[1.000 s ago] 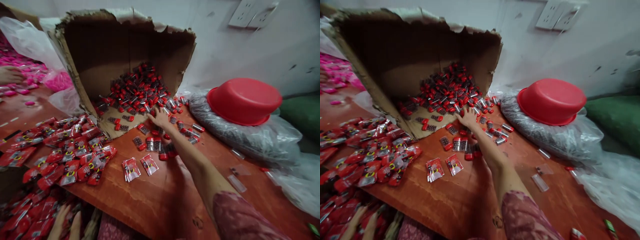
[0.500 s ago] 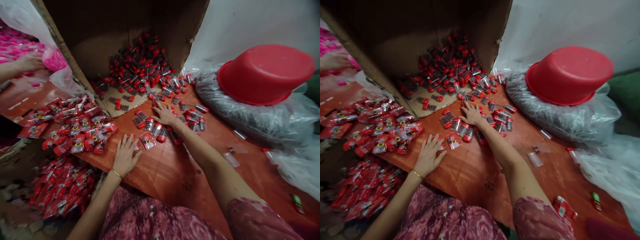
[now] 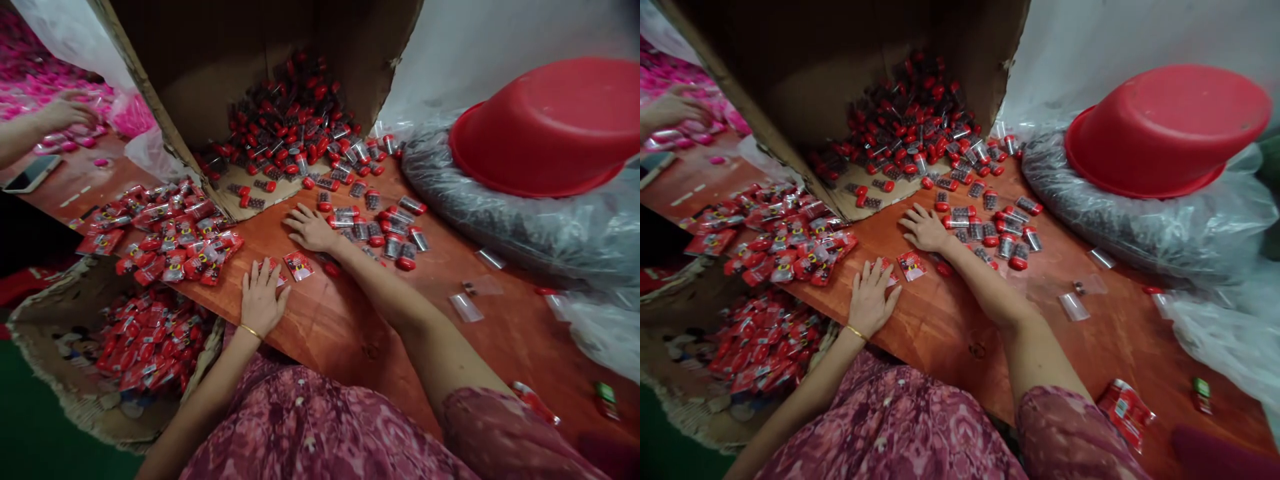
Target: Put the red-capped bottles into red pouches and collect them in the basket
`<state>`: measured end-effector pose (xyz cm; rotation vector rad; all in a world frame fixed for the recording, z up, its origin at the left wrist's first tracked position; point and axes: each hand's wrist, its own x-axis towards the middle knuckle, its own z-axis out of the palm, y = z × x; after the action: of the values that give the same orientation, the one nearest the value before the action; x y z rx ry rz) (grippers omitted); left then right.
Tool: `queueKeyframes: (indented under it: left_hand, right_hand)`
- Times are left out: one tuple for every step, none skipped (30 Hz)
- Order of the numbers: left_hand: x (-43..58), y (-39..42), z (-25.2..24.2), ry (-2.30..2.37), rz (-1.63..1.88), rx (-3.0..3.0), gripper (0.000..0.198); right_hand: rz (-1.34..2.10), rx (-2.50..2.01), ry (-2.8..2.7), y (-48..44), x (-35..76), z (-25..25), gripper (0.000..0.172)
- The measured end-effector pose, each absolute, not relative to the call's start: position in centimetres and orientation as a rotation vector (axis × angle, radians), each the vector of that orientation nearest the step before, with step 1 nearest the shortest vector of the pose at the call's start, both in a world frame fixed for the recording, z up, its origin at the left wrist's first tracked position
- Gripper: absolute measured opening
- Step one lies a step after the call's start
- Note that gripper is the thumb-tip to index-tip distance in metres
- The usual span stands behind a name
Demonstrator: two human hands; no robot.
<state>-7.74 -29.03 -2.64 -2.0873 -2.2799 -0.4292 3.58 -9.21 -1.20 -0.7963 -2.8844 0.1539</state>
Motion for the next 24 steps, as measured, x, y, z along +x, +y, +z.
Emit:
queueKeyframes:
  left_hand:
    - [-7.8, -29.1, -2.7, -2.284, -0.439, -2.081, 0.052]
    - [-7.8, -29.1, -2.8, -2.286, -0.452, -2.082, 0.052]
    - [-7.7, -29.1, -2.8, -2.288, -0.466, -2.084, 0.052]
    - [-7.7, -29.0, -2.7, -2.295, -0.485, -2.078, 0.051]
    - [-7.5, -28.9, -2.5, -2.304, -0.511, -2.063, 0.051]
    - [-7.4, -28.7, -2.1, -2.307, -0.54, -2.045, 0.049]
    - [-7.1, -28.3, -1.7, -2.299, -0.569, -2.034, 0.048]
    - [-6.9, -27.8, -1.3, -2.278, -0.593, -2.04, 0.046]
    - [-6.7, -27.1, -0.8, -2.247, -0.604, -2.064, 0.043]
    - [-6.5, -26.4, -0.4, -2.215, -0.597, -2.107, 0.041]
    - [-6.3, -25.6, -0.1, -2.192, -0.57, -2.161, 0.039]
    - [-6.3, -24.9, 0.1, -2.191, -0.526, -2.211, 0.036]
    - [-6.3, -24.2, 0.1, -2.213, -0.473, -2.25, 0.034]
    - [-6.3, -23.7, 0.1, -2.245, -0.421, -2.279, 0.033]
    - [-6.4, -23.3, -0.1, -2.277, -0.378, -2.296, 0.031]
    - [-6.4, -23.0, -0.2, -2.3, -0.349, -2.304, 0.03]
    - [-6.5, -22.9, -0.4, -2.313, -0.337, -2.302, 0.029]
    - [-6.5, -22.9, -0.5, -2.313, -0.337, -2.295, 0.029]
    - [-6.4, -22.9, -0.6, -2.305, -0.343, -2.287, 0.029]
    - [-6.4, -23.0, -0.6, -2.297, -0.351, -2.278, 0.03]
    - [-6.3, -23.1, -0.6, -2.291, -0.362, -2.273, 0.03]
    - [-6.2, -23.2, -0.6, -2.283, -0.376, -2.27, 0.029]
    - [-6.1, -23.2, -0.6, -2.276, -0.393, -2.268, 0.029]
    - [-6.0, -23.2, -0.6, -2.27, -0.415, -2.266, 0.028]
  right_hand:
    - [0.14, -0.79, -2.874, -9.2, 4.8, -1.4, 0.045]
    - [0.129, -0.77, -2.872, -9.2, 6.0, -1.5, 0.045]
    - [0.121, -0.743, -2.872, -9.3, 7.1, -1.6, 0.044]
    - [0.114, -0.719, -2.865, -9.6, 8.1, -1.6, 0.044]
    - [0.109, -0.703, -2.845, -10.0, 8.9, -1.5, 0.045]
    - [0.105, -0.698, -2.812, -10.5, 9.5, -1.3, 0.046]
    - [0.105, -0.708, -2.766, -11.0, 10.0, -1.1, 0.046]
    - [0.111, -0.729, -2.709, -11.7, 10.5, -0.9, 0.046]
    - [0.124, -0.755, -2.649, -12.4, 10.9, -0.6, 0.045]
    - [0.146, -0.781, -2.593, -13.2, 11.3, -0.3, 0.043]
    - [0.173, -0.806, -2.541, -14.1, 11.8, -0.1, 0.041]
    - [0.201, -0.827, -2.494, -15.1, 12.3, 0.1, 0.038]
    - [0.228, -0.847, -2.454, -16.1, 12.8, 0.2, 0.035]
    - [0.249, -0.863, -2.421, -17.2, 13.3, 0.2, 0.033]
    - [0.264, -0.878, -2.394, -18.2, 13.8, 0.2, 0.03]
    - [0.275, -0.894, -2.363, -19.1, 14.2, 0.1, 0.028]
    - [0.288, -0.908, -2.33, -20.0, 14.5, -0.1, 0.025]
    - [0.303, -0.921, -2.294, -20.8, 14.7, -0.3, 0.023]
    - [0.315, -0.932, -2.257, -21.4, 14.7, -0.5, 0.021]
    - [0.326, -0.94, -2.226, -22.0, 14.7, -0.6, 0.02]
    - [0.333, -0.946, -2.206, -22.4, 14.5, -0.8, 0.019]
    - [0.338, -0.95, -2.199, -22.7, 14.3, -0.9, 0.019]
    - [0.341, -0.952, -2.2, -22.9, 14.0, -0.9, 0.018]
    - [0.344, -0.956, -2.203, -23.1, 13.7, -1.0, 0.018]
